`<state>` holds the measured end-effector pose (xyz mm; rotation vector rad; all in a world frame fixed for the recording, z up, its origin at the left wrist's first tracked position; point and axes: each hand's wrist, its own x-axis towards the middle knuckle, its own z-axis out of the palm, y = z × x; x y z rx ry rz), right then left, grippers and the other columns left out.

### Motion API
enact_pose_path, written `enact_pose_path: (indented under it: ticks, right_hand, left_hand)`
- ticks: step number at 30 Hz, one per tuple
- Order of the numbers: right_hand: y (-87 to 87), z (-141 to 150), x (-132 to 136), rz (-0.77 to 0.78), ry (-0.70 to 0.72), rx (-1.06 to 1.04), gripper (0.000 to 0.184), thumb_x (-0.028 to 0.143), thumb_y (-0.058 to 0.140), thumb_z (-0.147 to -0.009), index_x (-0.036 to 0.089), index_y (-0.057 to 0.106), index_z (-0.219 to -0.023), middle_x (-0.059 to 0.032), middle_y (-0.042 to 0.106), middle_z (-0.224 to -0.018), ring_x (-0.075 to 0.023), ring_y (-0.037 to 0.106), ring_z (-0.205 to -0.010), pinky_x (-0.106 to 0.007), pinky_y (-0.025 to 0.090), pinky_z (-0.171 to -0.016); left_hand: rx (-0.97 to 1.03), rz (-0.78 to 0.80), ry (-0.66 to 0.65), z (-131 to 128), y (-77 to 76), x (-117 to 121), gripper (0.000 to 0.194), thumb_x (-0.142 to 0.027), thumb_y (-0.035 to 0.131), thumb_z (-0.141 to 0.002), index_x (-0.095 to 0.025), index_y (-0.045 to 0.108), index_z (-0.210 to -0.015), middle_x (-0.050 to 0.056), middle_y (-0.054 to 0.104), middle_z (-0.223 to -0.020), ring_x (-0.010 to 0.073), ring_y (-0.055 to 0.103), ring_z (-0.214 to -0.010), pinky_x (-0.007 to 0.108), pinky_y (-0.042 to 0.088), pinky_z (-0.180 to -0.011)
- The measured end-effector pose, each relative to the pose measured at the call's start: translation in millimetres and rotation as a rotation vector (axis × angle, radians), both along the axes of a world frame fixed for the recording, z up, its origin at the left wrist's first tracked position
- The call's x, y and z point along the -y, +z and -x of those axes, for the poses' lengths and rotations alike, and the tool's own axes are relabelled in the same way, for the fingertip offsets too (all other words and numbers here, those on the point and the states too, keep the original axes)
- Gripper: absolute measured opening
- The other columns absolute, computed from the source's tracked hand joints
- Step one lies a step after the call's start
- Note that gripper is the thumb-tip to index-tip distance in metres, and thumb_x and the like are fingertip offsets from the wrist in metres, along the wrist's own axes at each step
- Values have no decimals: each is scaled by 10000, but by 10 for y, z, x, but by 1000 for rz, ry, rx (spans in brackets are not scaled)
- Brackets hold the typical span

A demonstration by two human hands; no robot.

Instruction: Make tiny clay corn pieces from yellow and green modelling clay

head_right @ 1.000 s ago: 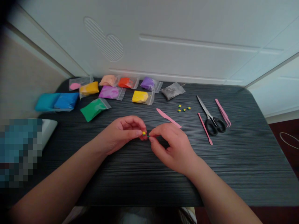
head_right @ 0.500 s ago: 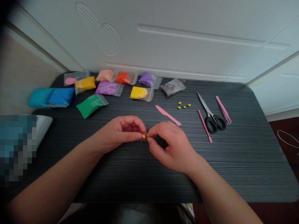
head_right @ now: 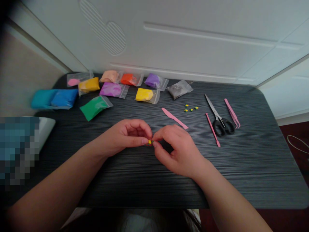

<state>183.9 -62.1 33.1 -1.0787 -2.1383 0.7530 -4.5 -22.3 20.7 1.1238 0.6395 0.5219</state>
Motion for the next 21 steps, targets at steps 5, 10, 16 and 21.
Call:
enact_pose_path:
  ticks: [5,10,16,21]
  right_hand:
    - [-5,1,-3,-3,-3,3,125,105,547,-719,167,540,-827,6,584,-786,-96,524,-750,-240,415,-705]
    - [-9,1,-9,-13,-8,3,125,103,547,-719,169,539,-824,8,584,-786,-93,525,-749,-234,415,-705]
    - [-12,5,1,3,-6,-3,129,109,539,-722,179,538,-830,4,585,-783,-107,528,-742,-254,421,-698]
    - [-8,-1,-1,3,-5,-1,114,126,528,-730,189,539,-825,0,589,-778,-118,533,-739,-264,427,-688]
  left_hand:
    - [-8,10,-3,3,4,-3,105,-134,616,-707,-137,583,-806,-6,604,-773,63,553,-691,161,421,-637]
    - [21,4,-17,7,1,-9,108,-119,606,-717,-139,581,-820,-12,603,-786,51,551,-708,147,421,-651]
    - [19,18,-17,2,2,-3,113,-115,606,-712,-138,579,-820,-9,605,-786,58,553,-706,158,420,-646]
    - [11,8,-2,5,7,-3,111,-118,609,-705,-140,583,-811,-10,609,-771,62,553,-697,164,418,-645]
